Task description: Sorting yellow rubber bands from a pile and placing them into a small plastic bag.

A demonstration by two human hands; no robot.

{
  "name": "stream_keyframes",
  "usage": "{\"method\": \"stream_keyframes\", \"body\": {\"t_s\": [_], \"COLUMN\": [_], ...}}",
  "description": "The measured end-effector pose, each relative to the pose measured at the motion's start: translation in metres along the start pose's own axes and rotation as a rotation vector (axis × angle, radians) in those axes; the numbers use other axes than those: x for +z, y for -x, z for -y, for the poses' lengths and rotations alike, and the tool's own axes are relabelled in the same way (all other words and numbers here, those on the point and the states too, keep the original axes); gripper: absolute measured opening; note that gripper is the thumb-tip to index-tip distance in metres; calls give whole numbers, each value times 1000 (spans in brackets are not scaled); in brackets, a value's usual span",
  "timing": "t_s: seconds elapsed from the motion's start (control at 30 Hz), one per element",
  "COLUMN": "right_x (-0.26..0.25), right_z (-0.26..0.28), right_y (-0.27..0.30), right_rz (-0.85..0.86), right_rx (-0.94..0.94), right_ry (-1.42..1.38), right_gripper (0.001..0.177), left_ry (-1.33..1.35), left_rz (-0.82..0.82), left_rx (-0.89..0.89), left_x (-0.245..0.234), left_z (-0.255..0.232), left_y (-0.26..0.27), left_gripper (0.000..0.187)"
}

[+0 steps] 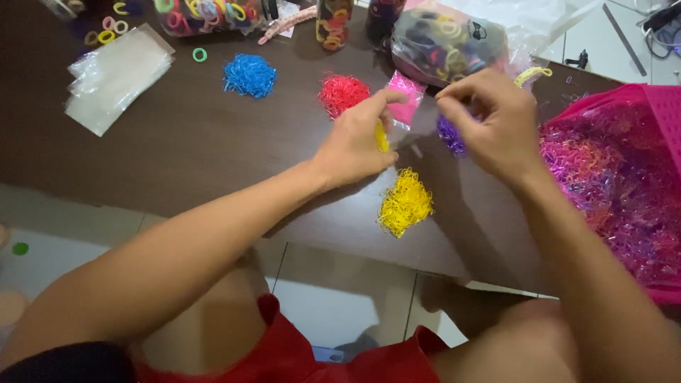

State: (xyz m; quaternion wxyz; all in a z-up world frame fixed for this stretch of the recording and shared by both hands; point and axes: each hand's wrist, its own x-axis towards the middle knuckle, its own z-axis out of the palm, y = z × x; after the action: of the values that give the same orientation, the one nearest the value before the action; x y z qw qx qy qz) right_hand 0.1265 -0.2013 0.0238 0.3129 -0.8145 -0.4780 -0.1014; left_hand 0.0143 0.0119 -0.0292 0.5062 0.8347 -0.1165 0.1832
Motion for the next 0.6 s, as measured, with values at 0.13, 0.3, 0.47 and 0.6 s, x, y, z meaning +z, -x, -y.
{"method": "stream_keyframes", "body": {"t_s": [0.13, 0.3, 0.47, 0.6], "right_x": [-27, -27, -24, -24], "right_z": [35, 56, 60, 61], "right_y": [-5, -9, -10, -10], "right_rz": [-30, 57, 70, 121], "right_rx": [75, 37, 20, 32], "right_ry": [-308, -151, -98, -75], "right_gripper": [7, 10, 12, 11], "left_ry": [-33, -33, -98, -191], "left_rz": [-45, 8, -31, -101], "left_rx": [-61, -96, -54, 93], "left_x": [-2, -8, -6, -7], "left_z": [3, -6, -9, -10], "left_y": [-2, -1, -1, -3], "left_gripper": [71, 74, 73, 67]}}
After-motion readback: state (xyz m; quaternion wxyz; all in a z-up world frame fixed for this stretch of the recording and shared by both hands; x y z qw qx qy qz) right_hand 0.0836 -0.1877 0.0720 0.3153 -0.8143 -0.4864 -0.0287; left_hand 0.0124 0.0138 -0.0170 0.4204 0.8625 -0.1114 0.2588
